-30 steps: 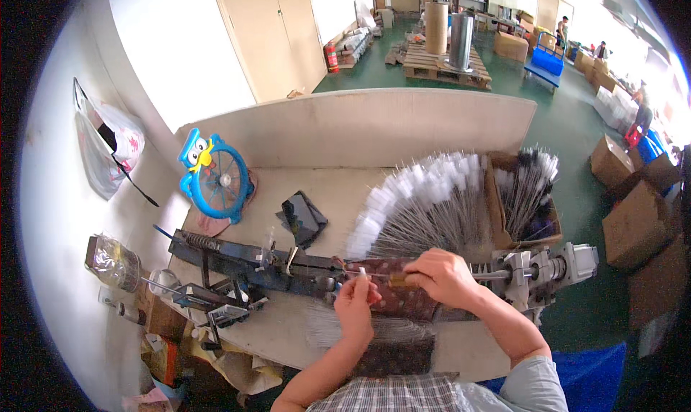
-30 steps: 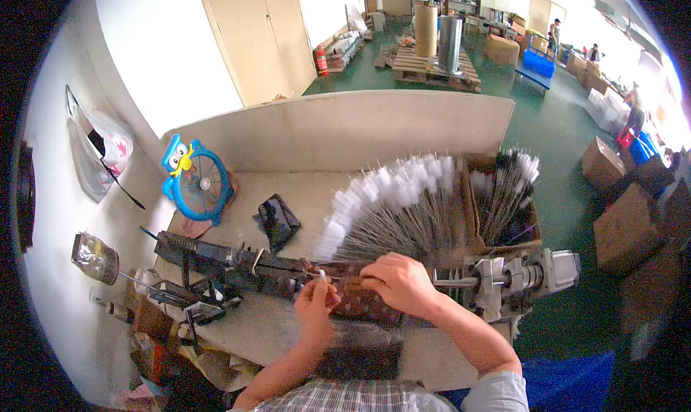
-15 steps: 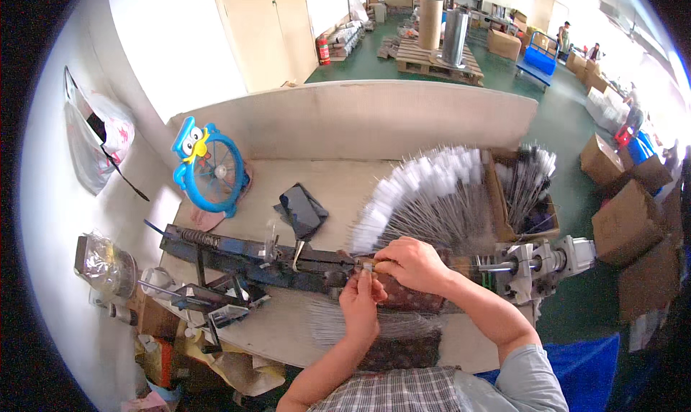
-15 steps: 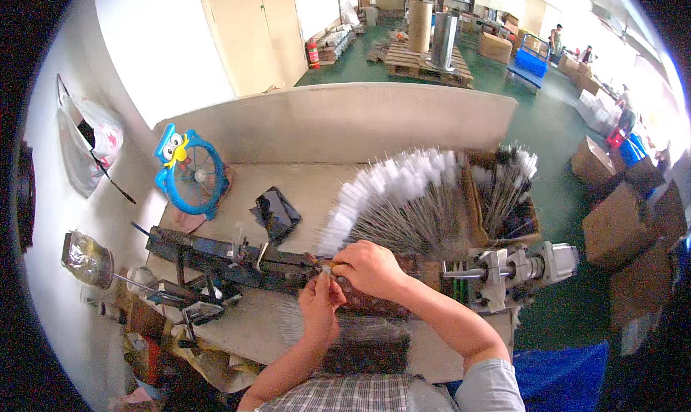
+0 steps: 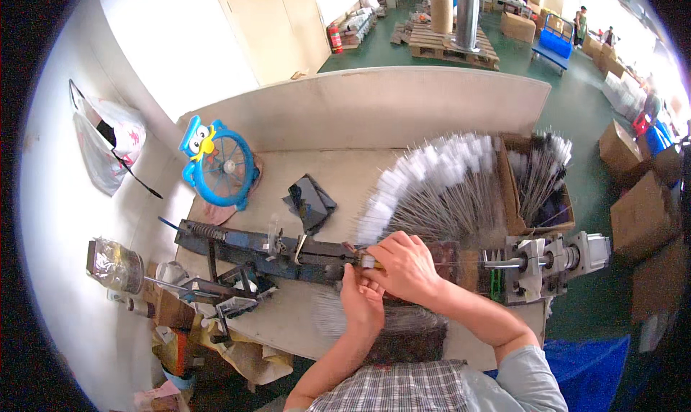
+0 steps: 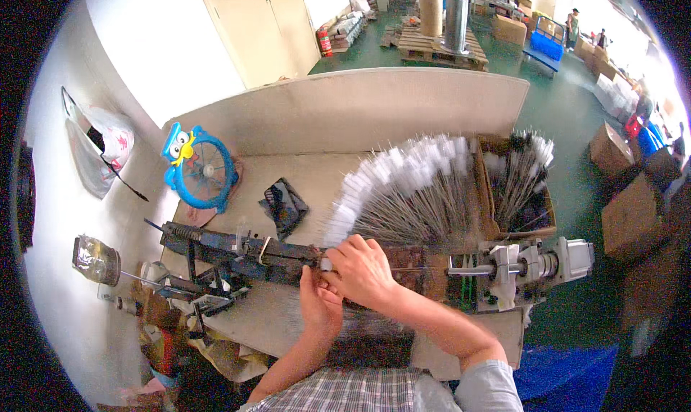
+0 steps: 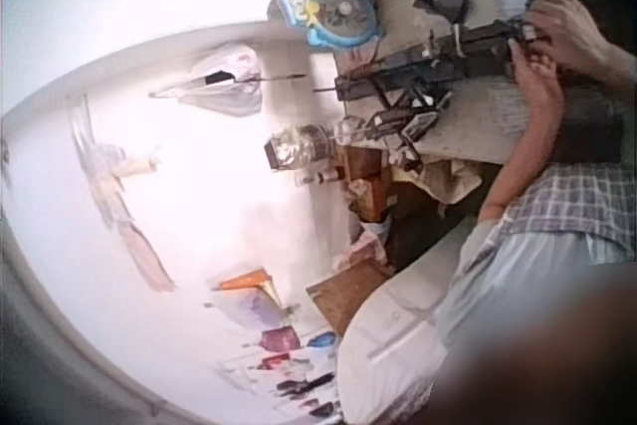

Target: Operating a specialized machine to assemble and trim bottle brushes in a factory setting.

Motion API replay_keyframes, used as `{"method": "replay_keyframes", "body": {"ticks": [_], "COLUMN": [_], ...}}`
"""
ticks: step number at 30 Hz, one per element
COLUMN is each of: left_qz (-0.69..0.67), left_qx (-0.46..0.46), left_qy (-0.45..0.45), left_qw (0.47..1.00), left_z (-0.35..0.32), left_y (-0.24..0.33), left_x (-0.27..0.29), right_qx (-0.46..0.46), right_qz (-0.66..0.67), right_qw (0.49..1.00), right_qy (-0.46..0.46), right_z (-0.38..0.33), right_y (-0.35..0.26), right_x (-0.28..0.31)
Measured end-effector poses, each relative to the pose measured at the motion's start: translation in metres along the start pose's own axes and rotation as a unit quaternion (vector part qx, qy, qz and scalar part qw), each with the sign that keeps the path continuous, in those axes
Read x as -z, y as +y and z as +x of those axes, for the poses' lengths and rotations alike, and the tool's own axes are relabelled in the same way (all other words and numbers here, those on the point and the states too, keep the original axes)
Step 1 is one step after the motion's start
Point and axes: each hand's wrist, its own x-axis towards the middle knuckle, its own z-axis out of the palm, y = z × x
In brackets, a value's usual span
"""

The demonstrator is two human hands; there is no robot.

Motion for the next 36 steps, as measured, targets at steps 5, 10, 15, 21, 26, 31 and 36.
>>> {"method": "replay_keyframes", "body": {"ticks": [5, 10, 15, 21, 26, 31, 36], "left_qz": [-0.009, 0.003, 0.024, 0.020, -0.047, -0.036, -0.036], "left_qx": [0.027, 0.008, 0.003, -0.004, 0.021, 0.018, 0.026], "left_qy": [-0.012, 0.022, 0.005, -0.016, -0.006, -0.007, -0.026], "left_qw": [1.000, 1.000, 1.000, 1.000, 0.999, 0.999, 0.999], "left_z": [0.004, 0.000, 0.000, -0.003, 0.005, 0.006, 0.007], "left_y": [-0.003, -0.003, -0.001, -0.001, -0.003, -0.006, -0.004], "left_x": [0.011, -0.002, -0.001, -0.006, 0.004, 0.005, 0.009], "right_qx": [0.033, 0.064, 0.063, 0.063, 0.047, 0.046, 0.037], "right_qz": [-0.030, -0.031, -0.004, 0.021, 0.037, 0.039, 0.040], "right_qw": [0.995, 0.994, 0.995, 0.995, 0.996, 0.997, 0.998], "right_qy": [0.087, 0.079, 0.082, 0.077, 0.059, 0.049, 0.044], "right_z": [-0.004, -0.010, -0.014, -0.014, -0.011, -0.011, -0.010], "right_y": [0.002, 0.006, 0.013, 0.011, 0.005, 0.004, 0.002], "right_x": [0.004, 0.006, 0.015, 0.017, 0.007, 0.008, 0.004]}}
